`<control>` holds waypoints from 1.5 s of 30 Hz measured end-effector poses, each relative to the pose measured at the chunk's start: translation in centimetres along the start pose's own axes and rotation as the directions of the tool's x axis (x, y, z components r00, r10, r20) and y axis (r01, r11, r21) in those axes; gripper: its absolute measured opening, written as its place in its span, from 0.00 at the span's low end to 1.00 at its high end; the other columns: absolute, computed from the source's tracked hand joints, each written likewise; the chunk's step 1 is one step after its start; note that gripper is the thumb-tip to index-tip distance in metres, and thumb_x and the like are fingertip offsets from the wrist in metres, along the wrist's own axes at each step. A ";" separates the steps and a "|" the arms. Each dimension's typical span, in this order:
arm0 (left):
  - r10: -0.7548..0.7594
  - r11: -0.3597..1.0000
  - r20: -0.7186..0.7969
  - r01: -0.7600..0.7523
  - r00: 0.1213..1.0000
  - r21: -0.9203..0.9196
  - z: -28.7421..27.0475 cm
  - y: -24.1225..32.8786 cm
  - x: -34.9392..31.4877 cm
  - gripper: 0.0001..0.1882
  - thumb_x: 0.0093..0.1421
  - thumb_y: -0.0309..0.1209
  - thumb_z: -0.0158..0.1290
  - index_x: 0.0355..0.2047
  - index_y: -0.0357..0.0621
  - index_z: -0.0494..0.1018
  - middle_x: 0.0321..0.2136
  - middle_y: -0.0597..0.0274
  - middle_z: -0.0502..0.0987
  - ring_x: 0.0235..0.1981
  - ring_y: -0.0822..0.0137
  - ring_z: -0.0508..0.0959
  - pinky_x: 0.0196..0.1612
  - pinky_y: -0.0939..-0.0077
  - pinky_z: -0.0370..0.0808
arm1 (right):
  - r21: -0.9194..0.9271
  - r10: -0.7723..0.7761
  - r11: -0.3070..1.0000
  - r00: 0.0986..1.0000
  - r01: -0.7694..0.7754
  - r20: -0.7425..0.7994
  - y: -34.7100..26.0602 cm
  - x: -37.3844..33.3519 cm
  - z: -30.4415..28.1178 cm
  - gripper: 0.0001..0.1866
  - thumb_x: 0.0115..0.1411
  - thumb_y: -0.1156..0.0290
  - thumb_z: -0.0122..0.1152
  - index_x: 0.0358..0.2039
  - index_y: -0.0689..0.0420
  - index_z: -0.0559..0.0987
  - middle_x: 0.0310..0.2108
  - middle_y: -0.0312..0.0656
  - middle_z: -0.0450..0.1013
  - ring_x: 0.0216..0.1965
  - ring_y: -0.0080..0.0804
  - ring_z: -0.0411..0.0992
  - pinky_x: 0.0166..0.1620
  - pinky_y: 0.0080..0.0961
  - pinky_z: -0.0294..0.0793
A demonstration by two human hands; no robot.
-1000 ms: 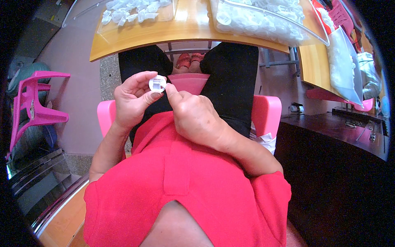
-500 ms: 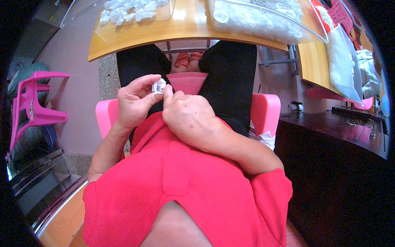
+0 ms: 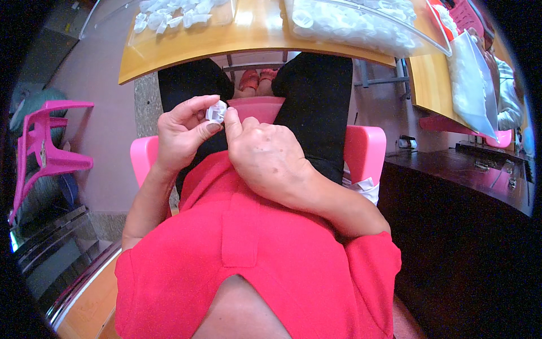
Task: The person picks up a white plastic component from a tray and uses a thin metal tool to press into its center before placing it in a container and reaching for more parts.
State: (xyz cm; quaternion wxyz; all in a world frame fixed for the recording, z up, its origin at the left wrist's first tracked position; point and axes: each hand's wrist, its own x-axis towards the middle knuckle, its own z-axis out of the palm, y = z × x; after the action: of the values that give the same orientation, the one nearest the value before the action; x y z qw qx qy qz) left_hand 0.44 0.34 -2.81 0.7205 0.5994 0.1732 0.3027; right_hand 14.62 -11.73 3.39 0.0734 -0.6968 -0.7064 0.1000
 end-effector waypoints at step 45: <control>-0.192 0.867 0.133 0.232 0.972 -0.441 -1.5 0.5 0.7 0.17 0.64 0.25 0.48 0.52 0.30 0.69 0.40 0.49 0.77 0.36 0.62 0.79 0.37 0.73 0.77 | 0.104 -0.056 0.993 0.998 0.057 -0.016 1.8 0.1 -2.5 0.23 0.49 0.82 0.56 0.49 0.65 0.72 0.23 0.47 0.72 0.23 0.40 0.75 0.24 0.33 0.73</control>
State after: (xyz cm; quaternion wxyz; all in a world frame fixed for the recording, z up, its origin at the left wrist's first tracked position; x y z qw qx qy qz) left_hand -0.06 2.01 -2.61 0.8758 0.4044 0.1318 0.2281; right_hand 16.92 -11.52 5.34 0.1172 -0.6724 -0.7192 0.1301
